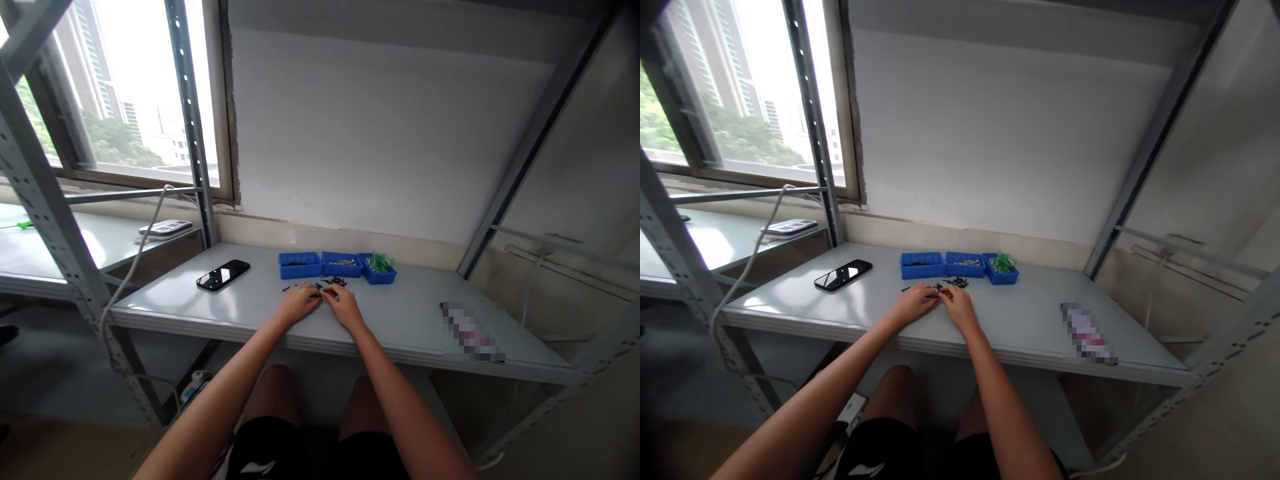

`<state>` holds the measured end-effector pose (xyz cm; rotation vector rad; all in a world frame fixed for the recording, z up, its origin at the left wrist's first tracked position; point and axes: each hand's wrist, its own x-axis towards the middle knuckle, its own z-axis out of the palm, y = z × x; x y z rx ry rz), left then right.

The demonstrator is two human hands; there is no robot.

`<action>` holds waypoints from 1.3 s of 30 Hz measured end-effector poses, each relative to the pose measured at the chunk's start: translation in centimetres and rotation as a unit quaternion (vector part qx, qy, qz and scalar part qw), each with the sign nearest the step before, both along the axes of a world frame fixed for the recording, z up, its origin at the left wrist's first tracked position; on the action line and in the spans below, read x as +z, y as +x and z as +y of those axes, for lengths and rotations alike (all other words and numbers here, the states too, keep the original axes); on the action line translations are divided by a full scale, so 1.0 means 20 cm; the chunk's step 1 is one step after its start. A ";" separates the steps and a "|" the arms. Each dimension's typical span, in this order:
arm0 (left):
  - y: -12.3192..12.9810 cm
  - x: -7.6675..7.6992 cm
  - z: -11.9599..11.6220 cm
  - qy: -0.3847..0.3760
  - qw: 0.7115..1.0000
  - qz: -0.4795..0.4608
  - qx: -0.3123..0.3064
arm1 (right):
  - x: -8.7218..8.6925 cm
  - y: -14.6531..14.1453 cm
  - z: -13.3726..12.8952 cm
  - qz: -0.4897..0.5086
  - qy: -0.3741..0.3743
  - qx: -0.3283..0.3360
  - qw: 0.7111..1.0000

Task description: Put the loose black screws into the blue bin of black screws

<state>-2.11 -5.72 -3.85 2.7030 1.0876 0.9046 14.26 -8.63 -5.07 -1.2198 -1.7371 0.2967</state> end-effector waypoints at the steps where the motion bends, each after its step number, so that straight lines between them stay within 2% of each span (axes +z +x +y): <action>1: 0.00 0.00 -0.01 0.000 1.000 -0.002 0.007 | 0.00 0.00 0.00 0.008 -0.002 -0.003 1.000; 5: -0.01 0.05 0.04 0.011 0.997 -0.022 0.078 | -0.01 0.01 0.01 0.044 -0.015 -0.045 0.998; 10: -0.03 0.25 0.27 0.021 0.979 -0.039 0.198 | -0.02 0.02 0.02 0.049 -0.052 -0.064 0.995; 12: -0.05 0.29 0.32 0.021 0.975 -0.030 0.221 | -0.03 0.02 0.02 0.046 -0.063 -0.062 0.995; 15: -0.10 0.25 0.30 0.010 0.976 0.002 0.217 | -0.03 0.03 0.02 0.044 -0.072 -0.061 0.995; 21: -0.23 0.07 0.14 -0.021 0.983 0.065 0.173 | -0.03 0.03 0.02 0.042 -0.081 -0.055 0.994; 26: -0.22 0.00 0.14 -0.023 0.984 0.074 0.158 | -0.04 0.03 0.03 0.039 -0.082 -0.053 0.994; 28: -0.20 0.02 0.15 -0.020 0.986 0.070 0.150 | -0.04 0.03 0.03 0.038 -0.083 -0.053 0.994; 30: -0.17 0.06 0.17 -0.009 0.987 0.058 0.151 | -0.04 0.03 0.03 0.036 -0.083 -0.053 0.995; 36: -0.05 0.27 0.32 0.014 0.981 0.018 0.194 | -0.02 0.03 0.02 0.022 -0.080 -0.054 0.995; 39: -0.04 0.26 0.35 -0.008 0.986 0.052 0.160 | -0.02 0.03 0.02 0.020 -0.081 -0.053 0.995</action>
